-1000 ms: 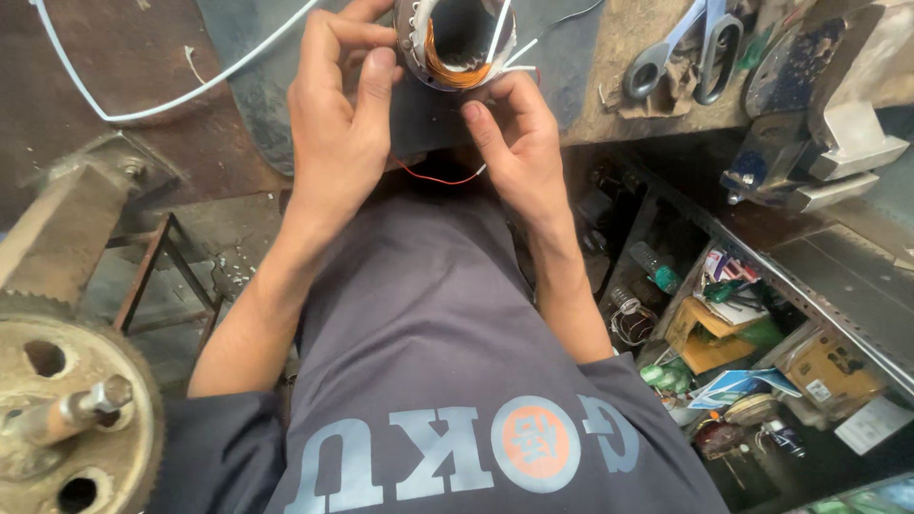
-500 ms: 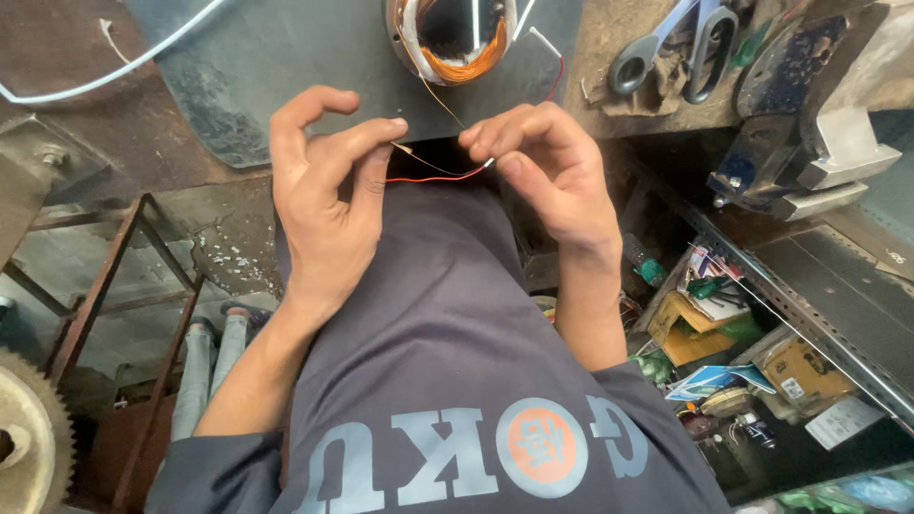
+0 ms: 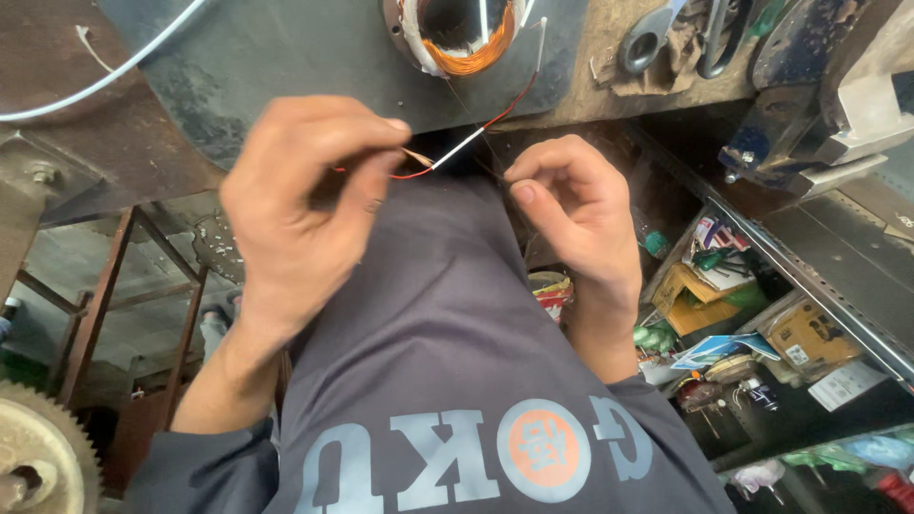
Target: The person strips insulation from red and white wires using scissors, twists the exposed ends together, and secures them with white heat-shrink tubing. They briefly retrieve a motor housing from a shelf and return to continue the wiring task.
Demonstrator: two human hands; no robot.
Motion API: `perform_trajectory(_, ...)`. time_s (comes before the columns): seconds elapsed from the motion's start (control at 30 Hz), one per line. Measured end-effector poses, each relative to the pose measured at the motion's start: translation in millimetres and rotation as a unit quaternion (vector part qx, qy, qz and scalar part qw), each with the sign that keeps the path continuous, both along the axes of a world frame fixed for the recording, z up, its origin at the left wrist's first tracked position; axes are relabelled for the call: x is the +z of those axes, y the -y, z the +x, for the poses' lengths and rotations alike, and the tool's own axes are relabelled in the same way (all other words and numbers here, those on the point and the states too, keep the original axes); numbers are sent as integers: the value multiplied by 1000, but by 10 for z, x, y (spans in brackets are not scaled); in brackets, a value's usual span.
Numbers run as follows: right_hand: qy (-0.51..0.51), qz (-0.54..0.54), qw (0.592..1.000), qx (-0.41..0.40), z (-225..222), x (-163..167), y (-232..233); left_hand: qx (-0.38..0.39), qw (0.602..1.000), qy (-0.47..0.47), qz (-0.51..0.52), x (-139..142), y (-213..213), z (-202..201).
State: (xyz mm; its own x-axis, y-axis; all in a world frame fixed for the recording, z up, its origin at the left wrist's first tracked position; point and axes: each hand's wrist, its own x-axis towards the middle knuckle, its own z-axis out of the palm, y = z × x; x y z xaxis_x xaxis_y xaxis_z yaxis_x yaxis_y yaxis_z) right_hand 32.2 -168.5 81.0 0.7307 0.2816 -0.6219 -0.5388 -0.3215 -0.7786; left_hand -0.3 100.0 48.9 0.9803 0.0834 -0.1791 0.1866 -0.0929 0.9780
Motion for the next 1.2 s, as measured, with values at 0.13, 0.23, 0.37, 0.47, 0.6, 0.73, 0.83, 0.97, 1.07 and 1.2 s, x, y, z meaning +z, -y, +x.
perform_trajectory(0.13, 7, -44, 997, -65, -100, -23, -103, -96, 983, -92, -126, -78, 176, 71)
perform_trajectory(0.23, -15, -27, 990, -136, -192, -131, -183, -107, 961, -163, -195, -175, 324, 82)
perform_trajectory(0.37, -20, 49, 978, -201, -301, -253, -245, -121, 942, -167, -266, -285, 370, 90)
perform_trajectory(0.47, -26, 52, 971, -231, -366, -274, -289, -138, 939, -139, -281, -316, 365, 110)
perform_trajectory(0.6, -22, 47, 965, -257, -414, -254, -367, -156, 937, -132, -284, -327, 330, 133)
perform_trajectory(0.73, -12, 61, 961, -271, -411, -258, -421, -168, 937, -137, -274, -358, 324, 156)
perform_trajectory(0.83, -20, 81, 955, -285, -396, -273, -434, -161, 938, -127, -279, -378, 326, 168)
perform_trajectory(0.97, -23, 84, 951, -295, -409, -294, -443, -147, 945, -123, -267, -384, 344, 169)
perform_trajectory(1.07, -17, 65, 953, -295, -441, -309, -443, -143, 964, -81, -210, -388, 357, 165)
perform_trajectory(1.2, 11, 8, 971, -240, -494, -276, -434, -131, 983, -49, -118, -391, 378, 148)
